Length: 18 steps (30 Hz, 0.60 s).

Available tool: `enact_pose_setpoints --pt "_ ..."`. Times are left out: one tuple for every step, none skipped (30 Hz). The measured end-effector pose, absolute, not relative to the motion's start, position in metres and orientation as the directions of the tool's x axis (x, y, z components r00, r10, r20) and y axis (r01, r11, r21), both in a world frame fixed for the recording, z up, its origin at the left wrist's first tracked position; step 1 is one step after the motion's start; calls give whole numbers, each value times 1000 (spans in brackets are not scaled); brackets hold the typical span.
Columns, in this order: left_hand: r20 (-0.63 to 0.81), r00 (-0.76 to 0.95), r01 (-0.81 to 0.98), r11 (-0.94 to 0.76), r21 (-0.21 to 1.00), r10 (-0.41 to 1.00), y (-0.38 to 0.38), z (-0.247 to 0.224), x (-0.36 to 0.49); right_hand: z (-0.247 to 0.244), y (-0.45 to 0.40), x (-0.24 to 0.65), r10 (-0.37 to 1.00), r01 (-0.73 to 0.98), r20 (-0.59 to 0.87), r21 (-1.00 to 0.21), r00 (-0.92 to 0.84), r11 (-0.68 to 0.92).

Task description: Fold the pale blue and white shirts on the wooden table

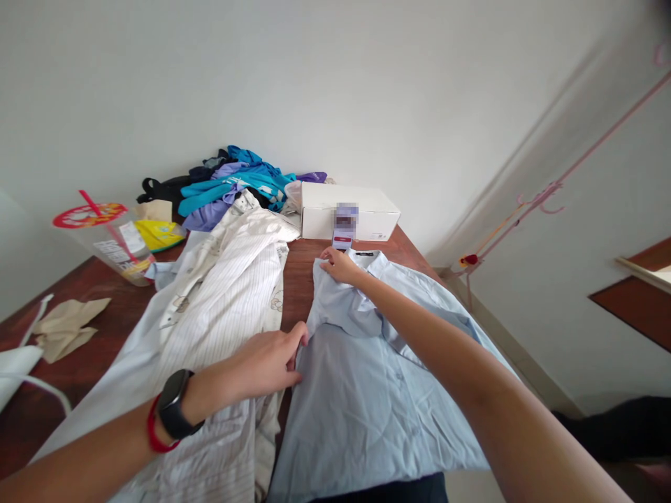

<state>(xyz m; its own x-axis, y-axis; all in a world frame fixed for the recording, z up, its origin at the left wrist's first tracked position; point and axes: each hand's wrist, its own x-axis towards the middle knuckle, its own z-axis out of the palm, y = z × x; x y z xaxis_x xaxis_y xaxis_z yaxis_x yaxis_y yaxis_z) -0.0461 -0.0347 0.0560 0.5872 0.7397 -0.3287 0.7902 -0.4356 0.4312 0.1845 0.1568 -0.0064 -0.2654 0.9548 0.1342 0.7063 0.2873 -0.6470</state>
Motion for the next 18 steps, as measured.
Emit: enact_pose_setpoints --pt "-315 608 773 -455 442 729 -36 55 -47 -7 156 184 952 705 138 -645 -272 295" --pt "-297 623 761 -473 445 723 -39 54 -49 -8 156 184 950 703 143 -644 -276 301" --pt "-282 632 753 -486 442 722 -41 54 -50 -8 157 183 950 702 147 -645 -276 303" --pt "-270 634 751 -494 439 724 -43 53 -50 -8 157 182 951 700 151 -647 -271 302" --pt "-263 631 752 -492 439 730 -45 54 -51 -8 158 181 953 699 156 -650 -262 298" --pt "-262 623 756 -481 445 737 -46 54 -51 -7 159 180 955 697 159 -656 -250 292" --pt "-263 607 763 -459 454 750 -46 56 -51 -7 160 179 958 693 161 -662 -238 284" --pt "-259 586 773 -434 463 768 -44 57 -50 -6 160 178 960 688 160 -671 -228 276" --pt "-241 563 781 -413 469 791 -41 59 -50 -6 161 177 963 683 155 -681 -221 266" --pt "-206 543 786 -406 467 814 -36 60 -48 -5 161 177 966 676 146 -692 -215 255" --pt "-156 533 786 -418 456 832 -30 61 -46 -3 160 177 969 670 134 -702 -209 242" --pt "-103 534 784 -446 433 839 -22 61 -44 -1 159 178 972 665 123 -712 -202 228" --pt "-64 548 780 -482 400 834 -15 60 -41 2 157 180 974 662 112 -718 -195 215" --pt "-54 571 776 -517 362 819 -7 59 -36 5 154 184 978 662 87 -724 -191 193" --pt "-74 599 770 -548 325 797 0 57 -31 9 150 189 980 662 44 -731 -195 165" --pt "-115 626 764 -577 290 772 6 55 -26 13 145 195 979 659 -11 -740 -206 130" --pt "-163 647 756 -601 258 745 12 52 -19 17 140 202 971 652 -73 -752 -226 96" --pt "-202 659 751 -620 228 724 16 48 -13 22 135 210 958 646 -135 -761 -253 63"
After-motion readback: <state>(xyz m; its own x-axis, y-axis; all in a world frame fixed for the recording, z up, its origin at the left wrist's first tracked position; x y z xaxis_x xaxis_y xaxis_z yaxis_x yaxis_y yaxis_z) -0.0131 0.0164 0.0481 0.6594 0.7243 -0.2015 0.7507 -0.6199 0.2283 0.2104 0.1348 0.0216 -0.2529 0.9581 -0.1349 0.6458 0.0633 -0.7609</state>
